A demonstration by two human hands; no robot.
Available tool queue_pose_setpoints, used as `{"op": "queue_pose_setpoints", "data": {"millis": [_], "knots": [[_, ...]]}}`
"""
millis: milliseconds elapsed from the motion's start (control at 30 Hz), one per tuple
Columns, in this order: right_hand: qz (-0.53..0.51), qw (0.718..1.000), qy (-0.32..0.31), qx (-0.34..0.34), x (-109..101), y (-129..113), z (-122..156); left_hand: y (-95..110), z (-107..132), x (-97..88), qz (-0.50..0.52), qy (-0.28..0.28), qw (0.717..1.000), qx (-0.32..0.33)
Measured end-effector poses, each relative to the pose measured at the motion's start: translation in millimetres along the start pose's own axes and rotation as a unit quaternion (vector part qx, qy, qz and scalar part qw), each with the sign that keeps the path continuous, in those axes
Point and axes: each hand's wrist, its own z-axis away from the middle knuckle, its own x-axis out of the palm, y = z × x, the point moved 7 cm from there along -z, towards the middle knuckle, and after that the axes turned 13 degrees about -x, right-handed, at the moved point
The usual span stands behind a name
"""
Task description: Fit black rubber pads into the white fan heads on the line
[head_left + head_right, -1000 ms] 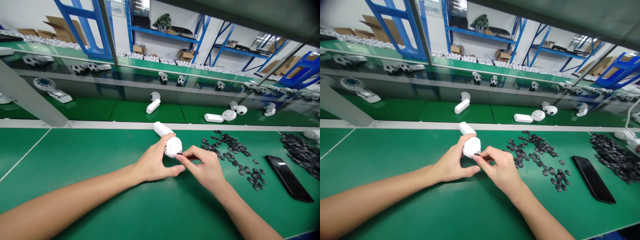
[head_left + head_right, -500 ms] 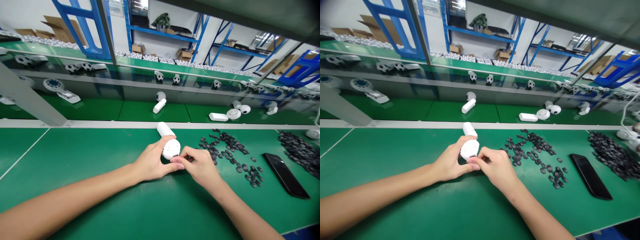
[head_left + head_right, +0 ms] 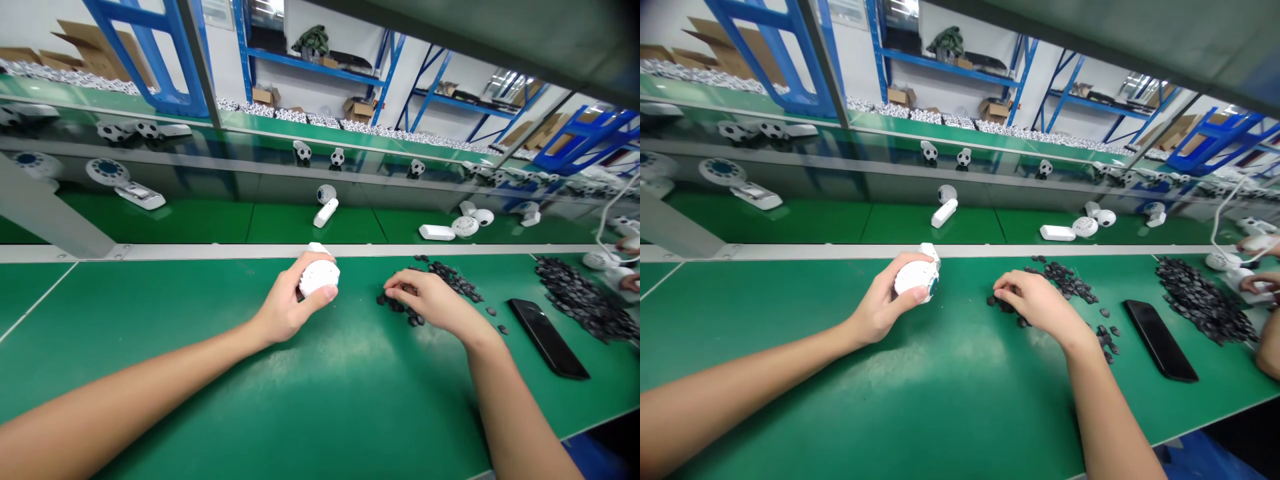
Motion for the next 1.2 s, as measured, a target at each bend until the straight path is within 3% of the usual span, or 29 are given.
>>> {"op": "queue_pose_setpoints", "data": {"millis": [233, 367, 467, 567, 667, 867, 1200], "knots": [[0.037, 0.998, -0.048, -0.032, 12.9, -4.9, -3.8, -14.5, 6.1, 1.8, -0.035, 0.016, 0.999, -0.036], [0.033, 0.997, 0.005, -0.066, 13.3, -19.8, -10.5, -18.4, 6.7, 3.4, -0.039, 0.017, 0.998, -0.036], [-0.093, 0.993, 0.066, -0.032, 20.8, -29.6, -13.7, -20.2, 4.5, 7.9, -0.033, 0.001, 0.999, -0.03], [-0.269, 0.96, 0.069, 0.018, 41.2, -42.4, -13.6, -22.1, 2.9, 12.7, -0.058, -0.015, 0.998, -0.028], [-0.328, 0.942, 0.066, 0.03, 53.2, -58.9, -10.4, -21.3, 2.9, 16.1, -0.104, -0.025, 0.994, -0.017], [-0.299, 0.949, 0.096, 0.031, 54.3, -75.7, -5.1, -14.0, 8.4, 26.2, -0.176, -0.069, 0.981, 0.029], [-0.187, 0.974, 0.127, 0.005, 50.9, -87.7, -7.1, -13.7, 10.5, 28.9, -0.193, -0.068, 0.979, -0.005]]}}
